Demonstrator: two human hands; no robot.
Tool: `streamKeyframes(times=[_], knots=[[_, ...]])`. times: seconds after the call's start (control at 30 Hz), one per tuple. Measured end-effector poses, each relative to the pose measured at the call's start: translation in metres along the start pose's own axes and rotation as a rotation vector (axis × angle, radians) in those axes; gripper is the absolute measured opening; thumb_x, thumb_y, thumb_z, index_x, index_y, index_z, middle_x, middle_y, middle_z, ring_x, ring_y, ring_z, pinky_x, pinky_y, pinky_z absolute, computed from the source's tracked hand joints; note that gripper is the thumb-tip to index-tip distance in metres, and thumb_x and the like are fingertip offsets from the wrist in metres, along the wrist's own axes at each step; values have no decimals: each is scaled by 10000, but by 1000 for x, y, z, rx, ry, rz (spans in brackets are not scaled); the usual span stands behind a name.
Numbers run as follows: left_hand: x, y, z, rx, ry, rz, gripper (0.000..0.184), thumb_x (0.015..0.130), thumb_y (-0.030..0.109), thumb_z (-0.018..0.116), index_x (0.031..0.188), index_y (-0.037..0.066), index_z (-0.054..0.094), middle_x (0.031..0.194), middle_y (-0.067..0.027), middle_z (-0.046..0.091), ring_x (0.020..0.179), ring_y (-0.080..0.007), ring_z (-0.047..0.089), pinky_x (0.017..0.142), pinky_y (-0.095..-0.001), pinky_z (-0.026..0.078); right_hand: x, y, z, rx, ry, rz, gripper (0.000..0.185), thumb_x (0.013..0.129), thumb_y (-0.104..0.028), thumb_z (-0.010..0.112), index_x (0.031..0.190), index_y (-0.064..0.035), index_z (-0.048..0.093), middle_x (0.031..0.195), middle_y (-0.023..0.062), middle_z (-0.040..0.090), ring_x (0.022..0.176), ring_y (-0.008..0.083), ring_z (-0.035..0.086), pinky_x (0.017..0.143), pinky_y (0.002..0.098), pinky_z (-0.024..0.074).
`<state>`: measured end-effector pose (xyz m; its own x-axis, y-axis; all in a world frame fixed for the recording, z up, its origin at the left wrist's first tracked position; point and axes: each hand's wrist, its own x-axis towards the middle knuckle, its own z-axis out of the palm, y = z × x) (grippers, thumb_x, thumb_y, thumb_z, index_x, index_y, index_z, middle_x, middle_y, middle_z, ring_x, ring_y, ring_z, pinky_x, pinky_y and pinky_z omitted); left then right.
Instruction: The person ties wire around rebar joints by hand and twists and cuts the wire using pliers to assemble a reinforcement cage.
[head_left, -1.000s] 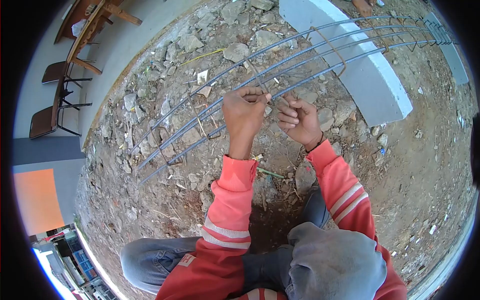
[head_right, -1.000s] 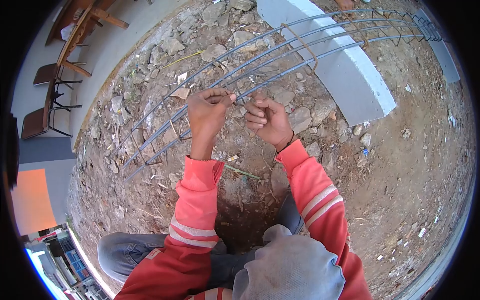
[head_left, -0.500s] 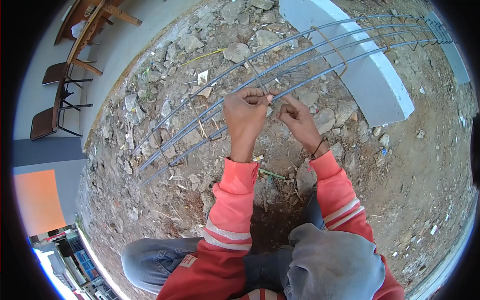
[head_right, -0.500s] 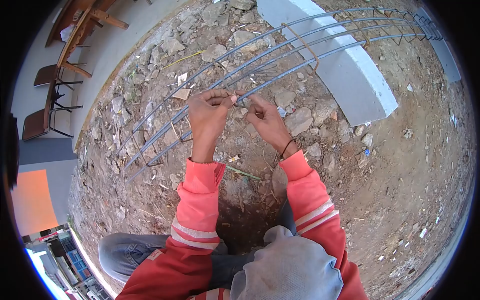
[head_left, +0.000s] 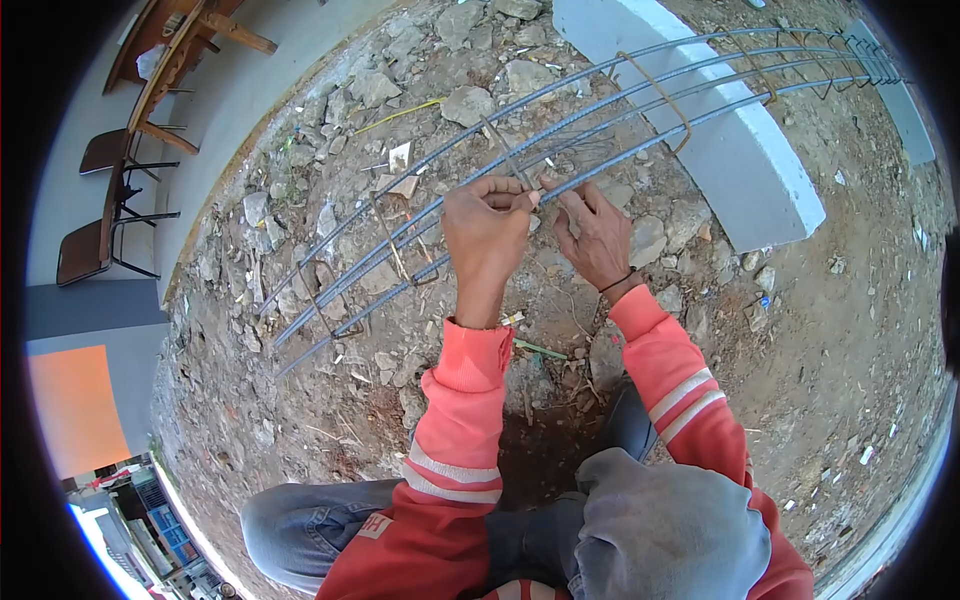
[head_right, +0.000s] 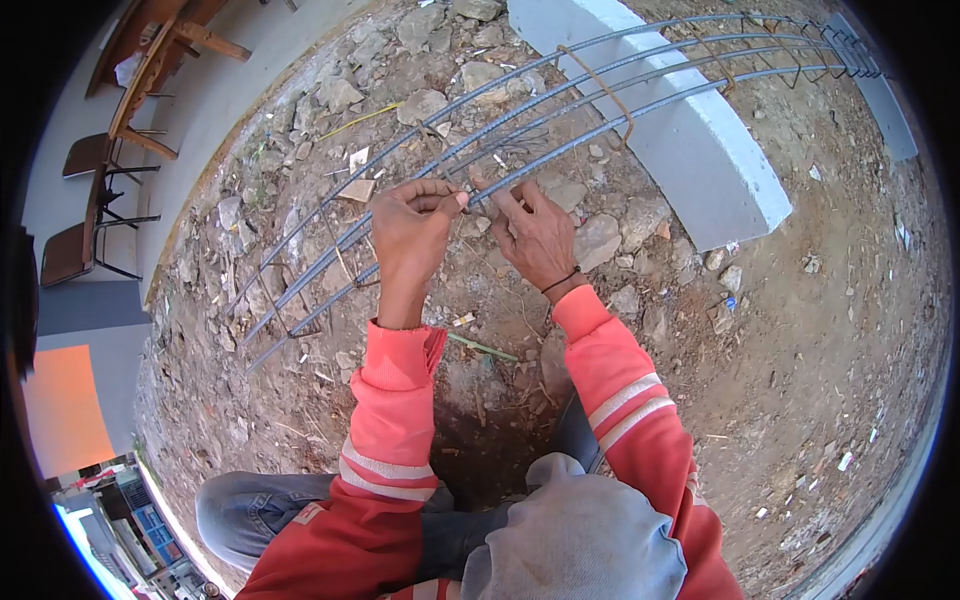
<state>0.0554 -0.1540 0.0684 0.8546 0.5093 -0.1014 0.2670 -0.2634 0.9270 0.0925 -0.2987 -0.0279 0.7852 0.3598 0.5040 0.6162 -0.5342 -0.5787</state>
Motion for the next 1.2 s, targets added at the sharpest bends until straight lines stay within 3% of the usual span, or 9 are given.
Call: streamKeyframes(times=[0.27,0.37,0.43,0.53,0.63,0.7,0.9,1.1,1.2], knots=[[-1,3,0,20,8,-23,157,775,86,796,871,-26,746,767,-120,743,631,-137,670,575,-274,504,-4,-31,-3,25,220,48,371,727,15,655,1081,-94,660,917,114,546,802,297,591,683,395,485],[-2,5,1,37,27,8,149,775,87,795,864,-23,747,758,-117,744,633,-136,671,578,-271,503,-2,-27,-9,168,223,78,325,761,38,632,1075,-42,661,944,144,576,842,291,594,740,353,484],[0,5,-1,55,23,5,143,778,89,792,863,-18,750,760,-119,746,636,-138,674,587,-272,507,-4,-15,-16,563,343,329,360,759,49,611,1084,-80,693,998,136,581,867,297,588,734,393,488],[1,1,-1,45,8,-5,136,780,90,789,861,-13,751,769,-117,749,636,-141,677,596,-271,512,20,-18,-64,309,483,228,311,792,8,650,1087,-79,700,1025,115,594,903,294,593,791,402,478],[1,2,0,56,11,-16,134,777,94,790,856,-8,752,770,-113,752,639,-142,682,600,-275,514,64,-25,-94,-86,360,-34,241,821,-79,703,1061,-68,718,1024,97,611,946,277,608,844,399,460],[1,4,0,67,11,-23,133,775,92,790,854,-8,752,771,-111,753,639,-142,684,598,-276,513,81,-6,-98,-270,-117,-87,211,832,-188,734,1010,-75,735,1032,72,638,999,263,610,887,396,439],[0,5,-1,54,17,-1,142,780,76,786,866,-27,741,758,-95,741,630,-119,658,579,-255,488,111,15,-102,-113,-460,-378,119,861,-163,680,941,-91,729,928,101,687,913,308,664,781,447,505],[2,4,0,72,13,-13,153,760,100,799,851,-12,748,755,-116,750,622,-146,687,585,-285,516,129,-20,-78,-704,-494,-102,267,802,-275,791,936,-52,732,908,151,714,813,320,687,723,435,551],[1,6,-2,76,18,-2,161,759,107,802,855,-11,749,756,-116,749,618,-146,685,583,-288,517,117,-42,-90,-652,-366,56,225,800,-220,773,933,-50,710,909,155,718,773,338,691,695,421,548]])
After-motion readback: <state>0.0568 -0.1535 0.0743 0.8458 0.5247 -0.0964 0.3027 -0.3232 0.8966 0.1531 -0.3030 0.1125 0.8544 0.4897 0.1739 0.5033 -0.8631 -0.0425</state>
